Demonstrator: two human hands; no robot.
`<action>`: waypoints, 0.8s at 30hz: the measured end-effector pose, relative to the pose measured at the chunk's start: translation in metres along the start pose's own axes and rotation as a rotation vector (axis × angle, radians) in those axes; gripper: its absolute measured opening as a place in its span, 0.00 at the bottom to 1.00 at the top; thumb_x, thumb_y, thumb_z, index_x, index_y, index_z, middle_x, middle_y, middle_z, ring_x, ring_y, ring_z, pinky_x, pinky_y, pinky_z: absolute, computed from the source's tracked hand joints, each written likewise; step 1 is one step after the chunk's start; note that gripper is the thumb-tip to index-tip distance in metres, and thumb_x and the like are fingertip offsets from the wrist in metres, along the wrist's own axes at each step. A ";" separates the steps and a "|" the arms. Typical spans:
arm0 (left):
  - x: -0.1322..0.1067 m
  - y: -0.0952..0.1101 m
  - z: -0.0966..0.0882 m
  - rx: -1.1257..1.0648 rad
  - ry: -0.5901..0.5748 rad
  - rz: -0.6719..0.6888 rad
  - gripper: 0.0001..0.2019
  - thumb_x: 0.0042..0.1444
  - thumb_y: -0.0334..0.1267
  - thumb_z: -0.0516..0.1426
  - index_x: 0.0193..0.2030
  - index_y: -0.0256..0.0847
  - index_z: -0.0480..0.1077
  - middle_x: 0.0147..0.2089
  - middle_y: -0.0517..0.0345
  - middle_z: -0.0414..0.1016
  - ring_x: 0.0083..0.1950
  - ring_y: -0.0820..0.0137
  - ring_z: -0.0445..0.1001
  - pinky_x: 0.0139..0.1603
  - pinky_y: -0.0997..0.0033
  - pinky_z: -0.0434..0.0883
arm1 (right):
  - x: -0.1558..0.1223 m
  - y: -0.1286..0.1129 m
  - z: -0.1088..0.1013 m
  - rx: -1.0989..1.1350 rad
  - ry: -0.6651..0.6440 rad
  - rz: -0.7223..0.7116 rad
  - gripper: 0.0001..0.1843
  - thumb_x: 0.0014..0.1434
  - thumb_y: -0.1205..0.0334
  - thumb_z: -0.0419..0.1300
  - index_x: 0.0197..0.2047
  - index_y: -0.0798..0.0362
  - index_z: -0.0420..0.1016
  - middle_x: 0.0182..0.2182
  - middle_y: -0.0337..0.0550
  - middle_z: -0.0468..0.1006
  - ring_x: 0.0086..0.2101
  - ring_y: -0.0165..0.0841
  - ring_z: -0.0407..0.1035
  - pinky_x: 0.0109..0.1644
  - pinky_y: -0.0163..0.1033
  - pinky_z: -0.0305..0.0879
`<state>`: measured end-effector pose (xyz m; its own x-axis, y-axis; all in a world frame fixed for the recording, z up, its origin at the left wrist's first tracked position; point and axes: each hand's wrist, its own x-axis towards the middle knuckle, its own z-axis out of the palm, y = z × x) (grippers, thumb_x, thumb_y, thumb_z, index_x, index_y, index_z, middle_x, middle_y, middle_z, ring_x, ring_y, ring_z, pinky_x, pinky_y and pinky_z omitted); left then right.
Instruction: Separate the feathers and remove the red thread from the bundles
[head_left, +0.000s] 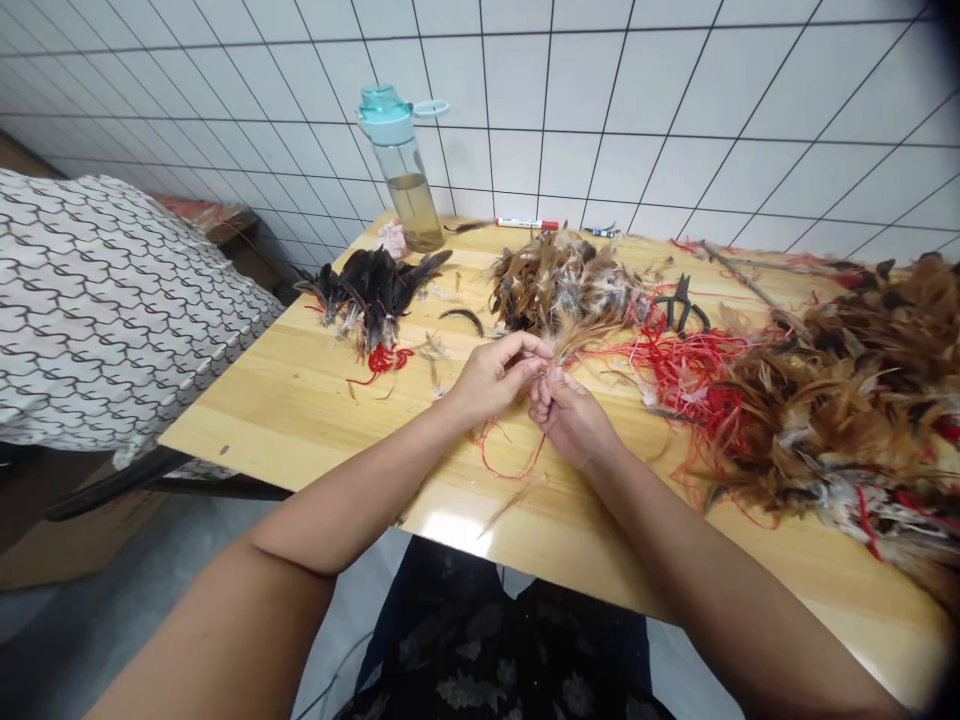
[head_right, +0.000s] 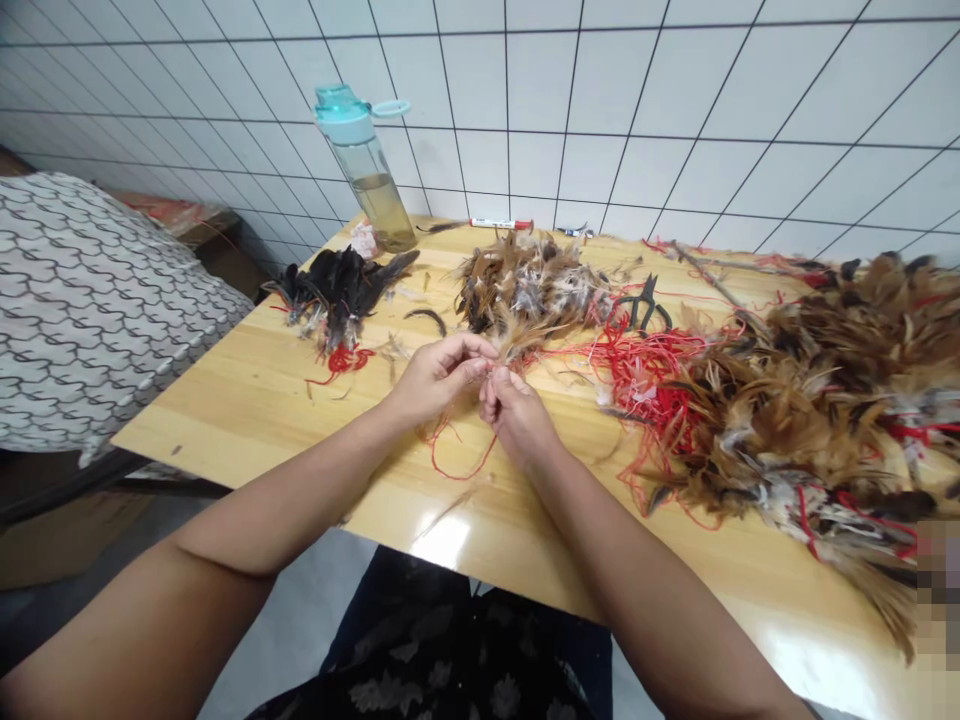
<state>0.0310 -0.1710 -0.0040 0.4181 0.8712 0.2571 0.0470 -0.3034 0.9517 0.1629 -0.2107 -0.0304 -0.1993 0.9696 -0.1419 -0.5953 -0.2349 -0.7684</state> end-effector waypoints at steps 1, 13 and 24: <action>0.000 -0.001 0.001 -0.022 0.027 0.002 0.07 0.57 0.35 0.57 0.43 0.38 0.68 0.33 0.59 0.75 0.35 0.76 0.74 0.40 0.75 0.71 | 0.000 -0.001 0.000 -0.002 0.005 0.006 0.24 0.56 0.45 0.63 0.20 0.53 0.63 0.21 0.36 0.63 0.21 0.24 0.52 0.26 0.33 0.51; 0.000 0.003 0.009 -0.132 0.107 -0.088 0.06 0.53 0.35 0.60 0.35 0.37 0.67 0.25 0.64 0.69 0.25 0.79 0.69 0.29 0.78 0.67 | 0.001 0.002 0.000 -0.056 0.024 -0.017 0.24 0.54 0.44 0.64 0.21 0.53 0.63 0.21 0.35 0.63 0.21 0.24 0.52 0.26 0.33 0.51; -0.004 0.009 0.006 0.052 0.040 0.017 0.03 0.58 0.34 0.54 0.34 0.38 0.65 0.29 0.61 0.68 0.30 0.77 0.68 0.35 0.76 0.67 | 0.004 0.003 -0.002 -0.042 0.088 -0.021 0.23 0.54 0.45 0.64 0.22 0.53 0.62 0.20 0.33 0.61 0.20 0.23 0.52 0.25 0.33 0.50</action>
<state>0.0349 -0.1794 0.0021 0.3832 0.8800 0.2806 0.0876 -0.3370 0.9374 0.1617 -0.2073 -0.0343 -0.1170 0.9770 -0.1783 -0.5652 -0.2132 -0.7969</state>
